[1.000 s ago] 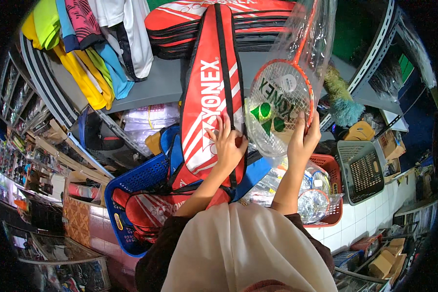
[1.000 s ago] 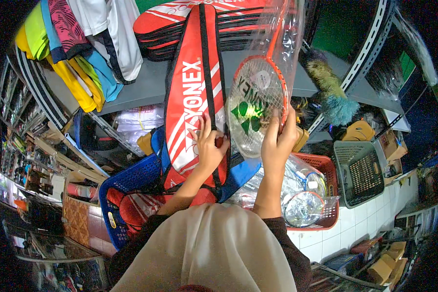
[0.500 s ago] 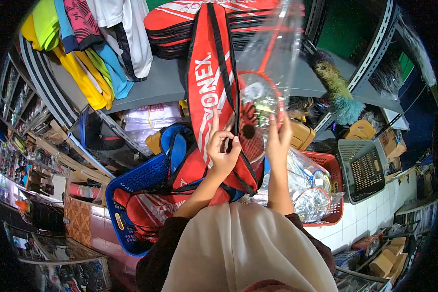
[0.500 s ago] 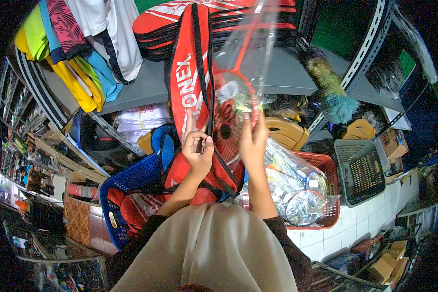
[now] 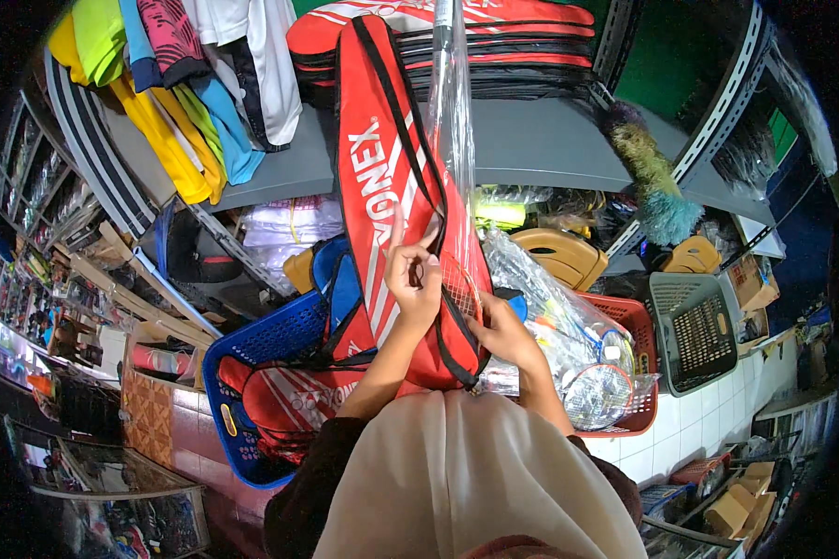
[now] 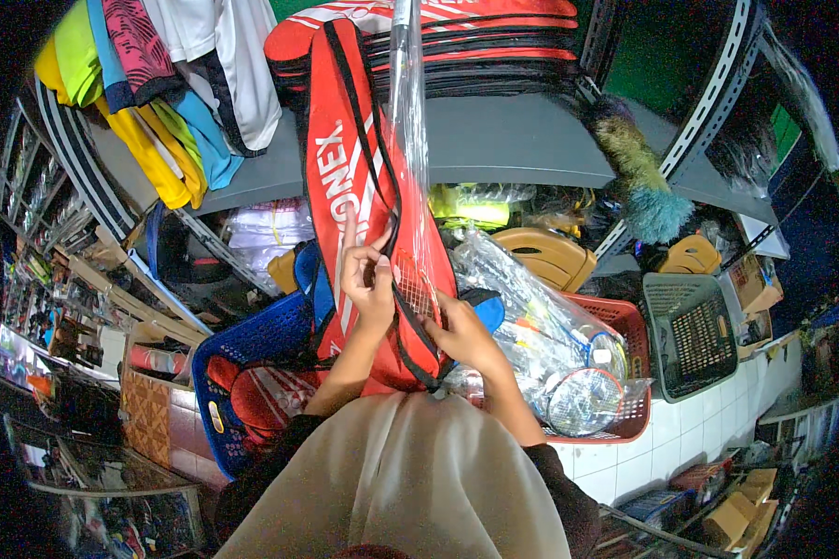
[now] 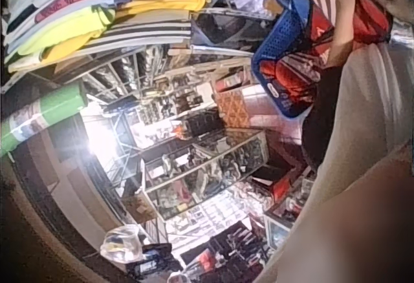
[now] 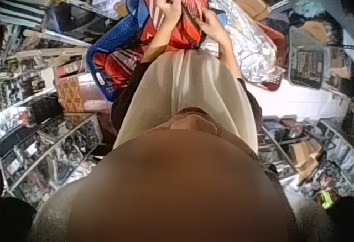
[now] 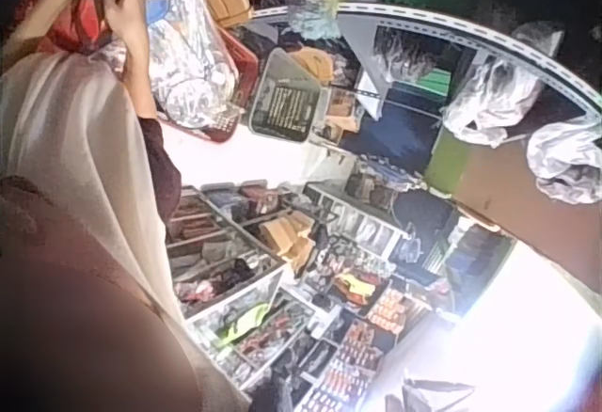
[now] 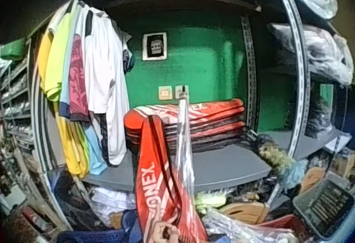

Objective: Packing badminton rackets into protective bags and plastic covers.

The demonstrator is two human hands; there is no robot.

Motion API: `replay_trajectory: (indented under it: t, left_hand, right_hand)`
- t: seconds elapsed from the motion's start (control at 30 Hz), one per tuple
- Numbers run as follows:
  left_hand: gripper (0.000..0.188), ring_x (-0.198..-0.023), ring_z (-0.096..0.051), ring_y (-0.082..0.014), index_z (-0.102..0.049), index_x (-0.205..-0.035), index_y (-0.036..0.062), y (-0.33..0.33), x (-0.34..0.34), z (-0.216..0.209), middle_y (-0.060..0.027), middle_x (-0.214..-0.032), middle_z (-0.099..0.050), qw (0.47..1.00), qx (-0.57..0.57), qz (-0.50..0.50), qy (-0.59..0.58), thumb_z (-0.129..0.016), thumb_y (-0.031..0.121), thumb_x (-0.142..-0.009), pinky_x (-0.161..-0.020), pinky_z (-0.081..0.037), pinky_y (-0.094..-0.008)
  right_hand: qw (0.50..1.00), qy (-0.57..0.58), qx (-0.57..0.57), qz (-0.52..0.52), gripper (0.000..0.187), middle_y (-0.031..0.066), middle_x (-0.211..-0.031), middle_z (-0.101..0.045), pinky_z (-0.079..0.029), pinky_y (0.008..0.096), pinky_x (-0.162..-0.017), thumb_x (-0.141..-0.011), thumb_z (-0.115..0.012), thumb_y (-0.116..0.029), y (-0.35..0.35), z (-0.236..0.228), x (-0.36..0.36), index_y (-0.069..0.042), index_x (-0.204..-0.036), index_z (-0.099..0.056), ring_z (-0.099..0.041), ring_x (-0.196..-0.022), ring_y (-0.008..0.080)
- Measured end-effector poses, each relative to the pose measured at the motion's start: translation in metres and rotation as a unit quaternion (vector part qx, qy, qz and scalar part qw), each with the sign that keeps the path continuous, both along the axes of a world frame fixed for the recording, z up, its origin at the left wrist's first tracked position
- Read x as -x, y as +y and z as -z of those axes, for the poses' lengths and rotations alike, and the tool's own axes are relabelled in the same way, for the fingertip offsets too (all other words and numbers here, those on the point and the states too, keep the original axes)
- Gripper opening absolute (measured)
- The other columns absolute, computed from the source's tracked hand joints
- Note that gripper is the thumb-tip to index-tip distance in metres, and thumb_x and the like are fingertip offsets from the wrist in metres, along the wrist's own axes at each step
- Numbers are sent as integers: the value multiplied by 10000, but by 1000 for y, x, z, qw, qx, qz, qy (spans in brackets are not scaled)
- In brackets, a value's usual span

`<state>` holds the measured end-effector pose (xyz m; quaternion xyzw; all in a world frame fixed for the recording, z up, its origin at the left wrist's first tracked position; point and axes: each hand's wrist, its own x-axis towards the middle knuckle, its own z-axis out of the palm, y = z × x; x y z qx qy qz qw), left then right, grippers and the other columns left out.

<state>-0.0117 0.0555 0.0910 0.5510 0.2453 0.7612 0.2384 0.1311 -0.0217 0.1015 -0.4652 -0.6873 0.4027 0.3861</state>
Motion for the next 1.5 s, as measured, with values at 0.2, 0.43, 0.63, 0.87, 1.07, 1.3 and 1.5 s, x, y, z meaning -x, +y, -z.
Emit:
replay_trajectory:
  t: [0.2,0.43,0.63,0.87,1.07,1.3,1.5]
  left_hand:
    - [423,-1294,-314,-404,-446,-1203,-1,96,62,-25,-286,-1383,-332,923,73,-326,191,-554,274,-901,-1066,-231,-458]
    - [643,-1241,-403,-411,-395,-1298,29,141,81,-75,-261,-1305,-455,932,222,-205,201,-467,522,-892,-1048,-184,-584]
    - [588,-1142,-504,-377,-450,-1222,36,135,66,-54,-220,-1192,-559,936,237,-142,218,-510,509,-877,-1013,-252,-553]
    - [386,-873,-523,-158,-534,-982,-13,102,67,-107,-110,-935,-585,983,172,-26,56,-422,357,-978,-812,-419,-301]
    - [469,-855,-486,-105,-571,-1069,-8,80,62,-148,-52,-938,-583,987,129,90,24,-418,424,-972,-795,-414,-252]
    - [497,-781,-495,-94,-605,-997,-1,83,52,-171,-37,-859,-595,985,127,113,29,-462,472,-942,-721,-422,-231]
    - [470,-846,-519,-116,-582,-1056,-46,73,41,-182,-81,-934,-607,987,62,148,-16,-442,394,-964,-775,-429,-247]
  right_hand:
    - [995,-20,-90,33,265,254,-807,-592,-451,436,-653,-819,-568,-48,-12,32,13,1,-1079,-552,-577,-753,428]
    - [992,-112,-16,-63,639,237,-1109,-581,-455,361,-858,-823,-630,-110,0,29,31,-27,-1383,-334,-591,-1014,333]
    - [984,136,-116,-2,590,166,-1444,-315,-309,332,-1049,-927,-433,-29,76,2,55,-30,-1453,-167,-346,-1308,227]
    - [966,104,-232,37,554,238,-1315,-463,-348,342,-1011,-919,-453,-36,112,-67,75,-28,-1428,-235,-491,-1197,274]
    - [950,65,-296,-71,559,291,-1059,-568,-461,437,-691,-882,-483,-19,85,-104,107,-56,-1398,-272,-635,-798,377]
    - [814,205,-529,126,729,90,-1084,-499,-379,181,-549,-759,-586,136,108,-130,108,-32,-1382,-245,-483,-687,70]
    - [696,112,-653,277,707,192,-1202,-420,-411,326,-762,-681,-703,27,113,-185,101,-11,-1312,-386,-491,-929,228]
